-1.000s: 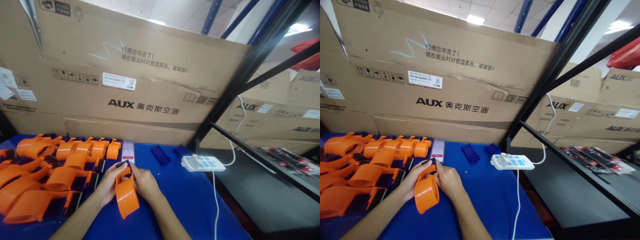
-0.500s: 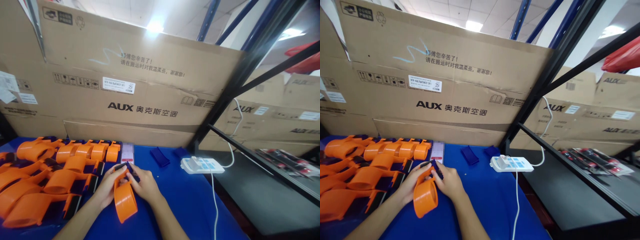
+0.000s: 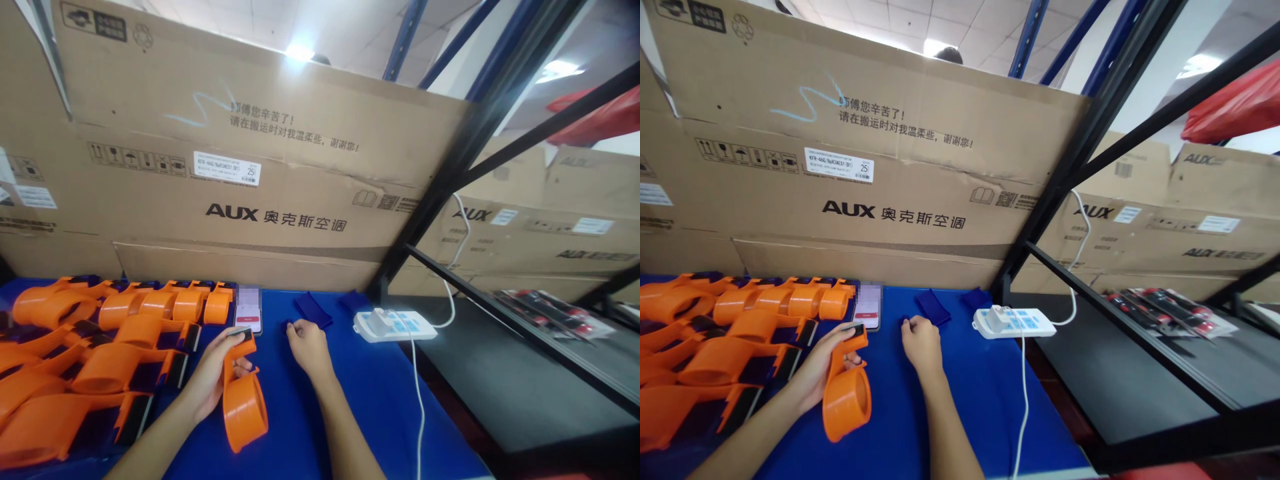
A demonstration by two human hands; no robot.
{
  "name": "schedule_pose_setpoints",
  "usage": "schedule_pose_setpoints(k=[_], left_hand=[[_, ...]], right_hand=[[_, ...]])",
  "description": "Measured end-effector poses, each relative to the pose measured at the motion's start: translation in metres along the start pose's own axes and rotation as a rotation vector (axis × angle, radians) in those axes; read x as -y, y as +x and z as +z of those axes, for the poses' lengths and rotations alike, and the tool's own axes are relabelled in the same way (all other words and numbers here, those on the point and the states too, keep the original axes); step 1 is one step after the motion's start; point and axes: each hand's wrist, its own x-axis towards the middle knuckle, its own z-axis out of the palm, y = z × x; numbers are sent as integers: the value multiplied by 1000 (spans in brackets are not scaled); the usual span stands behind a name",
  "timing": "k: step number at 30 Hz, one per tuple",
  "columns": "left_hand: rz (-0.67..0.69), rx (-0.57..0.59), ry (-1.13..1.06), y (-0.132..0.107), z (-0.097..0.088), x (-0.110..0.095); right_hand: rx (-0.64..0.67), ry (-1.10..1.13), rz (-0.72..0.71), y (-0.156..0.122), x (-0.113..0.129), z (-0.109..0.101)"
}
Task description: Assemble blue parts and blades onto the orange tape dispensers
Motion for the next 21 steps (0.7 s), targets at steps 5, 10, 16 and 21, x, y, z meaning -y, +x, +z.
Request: schedule_pose_setpoints(k=[5, 10, 16, 21], left_hand=[[-7, 22, 20, -1, 1, 3], [27, 38, 104, 2, -2, 7], [48, 59, 145, 3, -2, 8], [89, 42, 187, 3, 1, 8]], right_hand=[[57, 132, 71, 3, -9, 8], [73, 212, 25, 0, 3, 7], [380, 273, -410, -14, 33, 3], [378, 268, -473, -17, 41, 4]])
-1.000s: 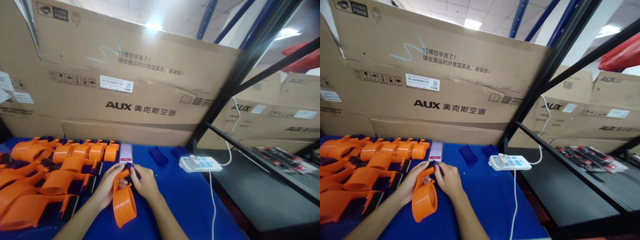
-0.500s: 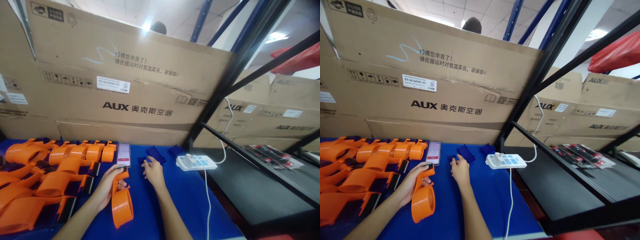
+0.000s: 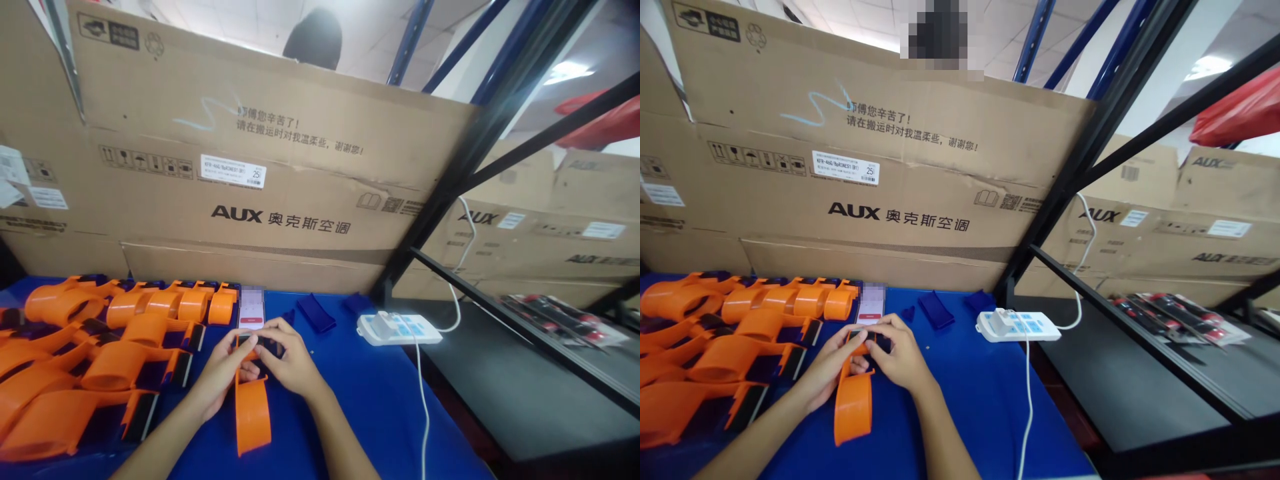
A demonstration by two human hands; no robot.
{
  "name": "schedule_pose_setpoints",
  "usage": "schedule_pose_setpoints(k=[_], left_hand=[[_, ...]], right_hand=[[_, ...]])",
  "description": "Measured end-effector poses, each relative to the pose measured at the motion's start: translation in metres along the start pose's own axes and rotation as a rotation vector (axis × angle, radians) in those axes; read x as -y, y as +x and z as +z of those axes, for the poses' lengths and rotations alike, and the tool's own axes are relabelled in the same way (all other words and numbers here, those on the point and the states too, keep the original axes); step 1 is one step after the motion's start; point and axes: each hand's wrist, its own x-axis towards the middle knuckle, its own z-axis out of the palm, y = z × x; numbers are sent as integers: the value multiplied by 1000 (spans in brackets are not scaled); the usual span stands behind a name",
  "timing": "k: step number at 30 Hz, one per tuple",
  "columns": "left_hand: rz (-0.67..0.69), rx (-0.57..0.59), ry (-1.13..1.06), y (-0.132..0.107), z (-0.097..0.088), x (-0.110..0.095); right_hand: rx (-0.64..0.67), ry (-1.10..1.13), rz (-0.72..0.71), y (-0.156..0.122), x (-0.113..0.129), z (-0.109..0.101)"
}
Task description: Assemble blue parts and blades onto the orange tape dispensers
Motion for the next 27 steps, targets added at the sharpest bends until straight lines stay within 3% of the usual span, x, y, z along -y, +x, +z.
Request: schedule_pose_setpoints(k=[5, 9, 11, 17, 23, 27], left_hand=[[46, -76, -73, 4, -5, -5], [76, -185, -137, 6, -10, -10], [76, -199, -141, 5, -11, -13], [62, -182, -103, 7, -16, -17], [85, -124, -25, 12, -19, -12], [89, -108, 52, 7, -15, -10]], right_hand=[[-158, -28, 70, 0, -10, -8], [-319, -205, 190, -3, -22, -22], [-275, -271, 200, -4, -25, -27], [105, -241, 124, -6, -20, -16], [150, -230, 118, -5, -16, 3], [75, -147, 136, -3, -13, 3]])
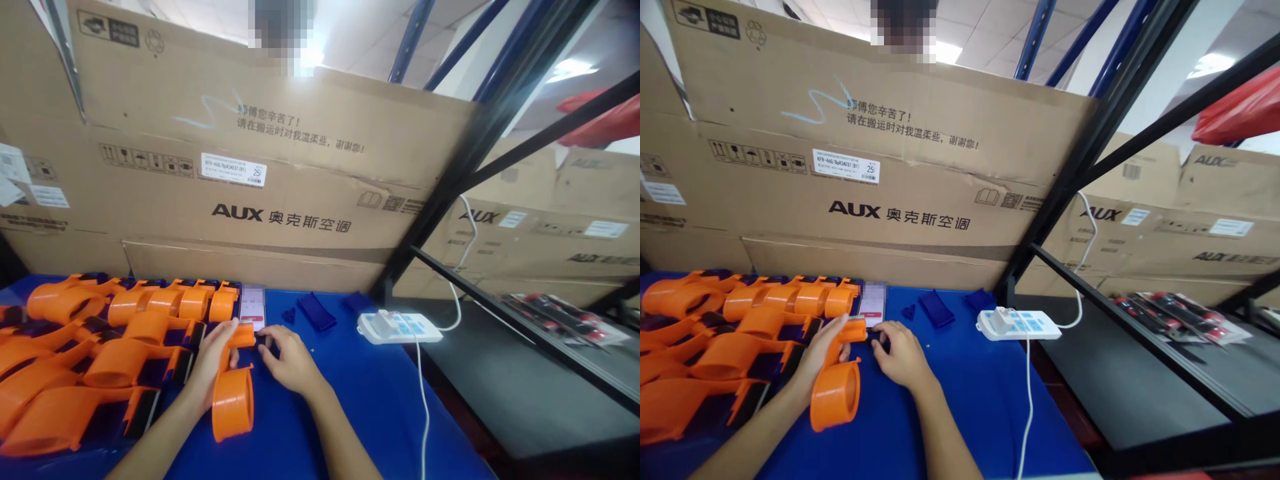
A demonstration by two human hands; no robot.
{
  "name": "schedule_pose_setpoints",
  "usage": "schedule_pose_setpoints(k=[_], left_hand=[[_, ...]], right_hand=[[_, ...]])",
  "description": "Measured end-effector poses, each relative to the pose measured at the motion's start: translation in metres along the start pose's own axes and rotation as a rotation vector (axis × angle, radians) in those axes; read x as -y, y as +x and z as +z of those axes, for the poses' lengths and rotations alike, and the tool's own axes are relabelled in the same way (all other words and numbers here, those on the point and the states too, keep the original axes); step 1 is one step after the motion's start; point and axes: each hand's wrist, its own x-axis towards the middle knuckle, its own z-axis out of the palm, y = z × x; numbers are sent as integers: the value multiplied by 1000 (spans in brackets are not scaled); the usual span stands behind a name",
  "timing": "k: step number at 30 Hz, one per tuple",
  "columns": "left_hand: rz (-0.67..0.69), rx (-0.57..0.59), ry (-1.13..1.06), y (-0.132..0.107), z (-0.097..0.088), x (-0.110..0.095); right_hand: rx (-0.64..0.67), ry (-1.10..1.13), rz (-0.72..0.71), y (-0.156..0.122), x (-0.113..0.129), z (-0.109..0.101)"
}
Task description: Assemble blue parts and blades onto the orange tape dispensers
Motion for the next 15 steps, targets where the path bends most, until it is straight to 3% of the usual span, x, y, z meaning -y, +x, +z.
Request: schedule_pose_setpoints(k=[4, 8, 15], left_hand=[[15, 67, 87, -6, 3, 3], [40, 132, 195, -8, 7, 7], [86, 78, 171, -5, 12, 7]], right_hand=[[-117, 162, 18, 1, 4, -3], [-113, 255, -11, 2, 10, -2], [-193, 273, 35, 5, 9, -3]])
